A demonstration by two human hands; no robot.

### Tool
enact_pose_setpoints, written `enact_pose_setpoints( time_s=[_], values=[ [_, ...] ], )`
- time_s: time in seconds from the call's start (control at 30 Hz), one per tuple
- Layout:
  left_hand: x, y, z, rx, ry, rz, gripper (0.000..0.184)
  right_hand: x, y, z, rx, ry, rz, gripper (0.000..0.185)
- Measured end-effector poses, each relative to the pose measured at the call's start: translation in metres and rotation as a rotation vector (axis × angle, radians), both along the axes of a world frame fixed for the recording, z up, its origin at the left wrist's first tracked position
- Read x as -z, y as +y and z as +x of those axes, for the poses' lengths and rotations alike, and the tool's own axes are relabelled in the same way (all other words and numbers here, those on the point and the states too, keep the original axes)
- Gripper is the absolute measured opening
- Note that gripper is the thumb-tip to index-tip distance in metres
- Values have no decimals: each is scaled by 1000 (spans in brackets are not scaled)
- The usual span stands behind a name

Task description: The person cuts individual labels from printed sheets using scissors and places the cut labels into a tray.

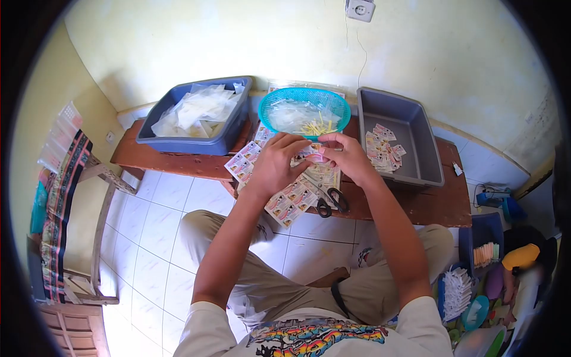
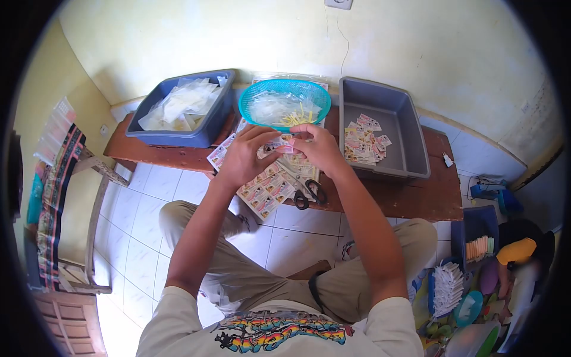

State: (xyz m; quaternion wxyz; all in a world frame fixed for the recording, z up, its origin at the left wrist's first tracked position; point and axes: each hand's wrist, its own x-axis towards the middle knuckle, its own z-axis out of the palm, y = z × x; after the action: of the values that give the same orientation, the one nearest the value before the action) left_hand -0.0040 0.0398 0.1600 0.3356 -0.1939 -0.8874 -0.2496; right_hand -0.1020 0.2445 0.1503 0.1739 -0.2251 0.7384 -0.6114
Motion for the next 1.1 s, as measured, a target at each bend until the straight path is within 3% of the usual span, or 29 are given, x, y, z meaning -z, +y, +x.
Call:
enact_pose_setpoints(
  time_s=[0.23,0.53,0.73,1.1],
  values=[
    [-14,-13,-3,-29,8,-20,43,-14,-11,-10,-68,21,16,35],
    [25,-2,-43,75,-95,63,42,19,5,-20,35,38,-10,35],
    [56,11,-51,160,-147,120,36,50,19,-15,116,-107,16,35],
    [62,4,-39,51,-120,166,31,64,4,-18,79,-121,-96,31]
  ],
)
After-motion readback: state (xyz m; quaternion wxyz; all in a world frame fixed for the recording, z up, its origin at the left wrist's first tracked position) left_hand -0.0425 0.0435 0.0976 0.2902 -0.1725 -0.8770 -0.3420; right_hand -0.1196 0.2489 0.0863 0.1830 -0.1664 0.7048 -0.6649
